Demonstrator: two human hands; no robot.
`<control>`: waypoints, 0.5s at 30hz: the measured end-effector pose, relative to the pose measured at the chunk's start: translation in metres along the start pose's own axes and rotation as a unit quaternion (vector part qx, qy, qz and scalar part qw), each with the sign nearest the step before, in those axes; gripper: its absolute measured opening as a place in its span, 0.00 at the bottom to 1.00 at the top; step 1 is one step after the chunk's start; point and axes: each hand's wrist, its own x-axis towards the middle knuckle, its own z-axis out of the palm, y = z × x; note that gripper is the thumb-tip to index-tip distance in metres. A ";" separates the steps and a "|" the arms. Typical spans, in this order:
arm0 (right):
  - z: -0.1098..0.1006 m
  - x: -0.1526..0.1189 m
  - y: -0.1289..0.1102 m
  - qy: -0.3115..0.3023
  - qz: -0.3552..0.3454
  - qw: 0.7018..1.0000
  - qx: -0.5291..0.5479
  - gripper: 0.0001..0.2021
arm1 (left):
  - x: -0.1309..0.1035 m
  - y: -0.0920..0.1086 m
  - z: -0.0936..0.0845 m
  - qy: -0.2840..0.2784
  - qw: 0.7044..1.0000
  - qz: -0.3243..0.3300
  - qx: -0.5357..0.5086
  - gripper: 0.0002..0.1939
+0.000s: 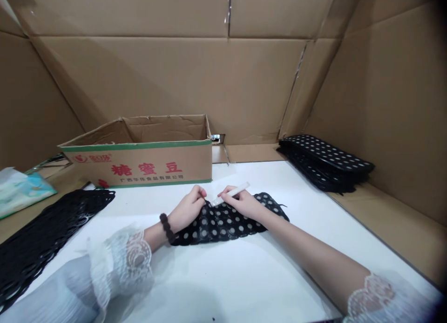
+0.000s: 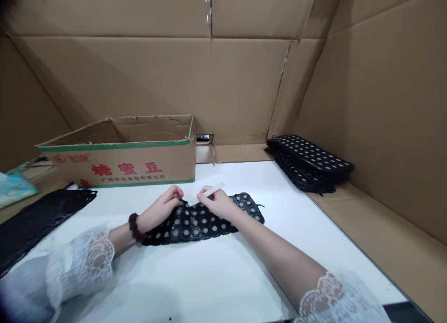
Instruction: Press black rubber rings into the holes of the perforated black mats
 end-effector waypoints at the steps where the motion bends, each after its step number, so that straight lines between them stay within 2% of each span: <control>1: -0.002 0.000 0.000 0.000 0.006 1.000 -0.003 0.10 | 0.007 -0.001 0.000 -0.018 0.998 -0.003 -0.056 0.10; 6: -0.006 0.000 -0.002 -0.009 0.008 0.999 -0.031 0.12 | 0.032 -0.013 -0.005 -0.091 0.960 -0.016 -0.264 0.19; 9: -0.005 -0.002 -0.002 -0.020 -0.014 0.998 -0.054 0.14 | 0.032 -0.022 -0.011 -0.128 0.944 -0.006 -0.305 0.22; 12: -0.003 -0.005 -0.003 -0.025 -0.062 0.994 -0.083 0.14 | 0.027 -0.023 -0.016 -0.147 0.965 0.022 -0.217 0.22; 15: -0.002 -0.007 -0.003 -0.025 -0.108 0.990 -0.091 0.14 | 0.021 -0.017 -0.018 -0.117 0.988 0.087 -0.046 0.20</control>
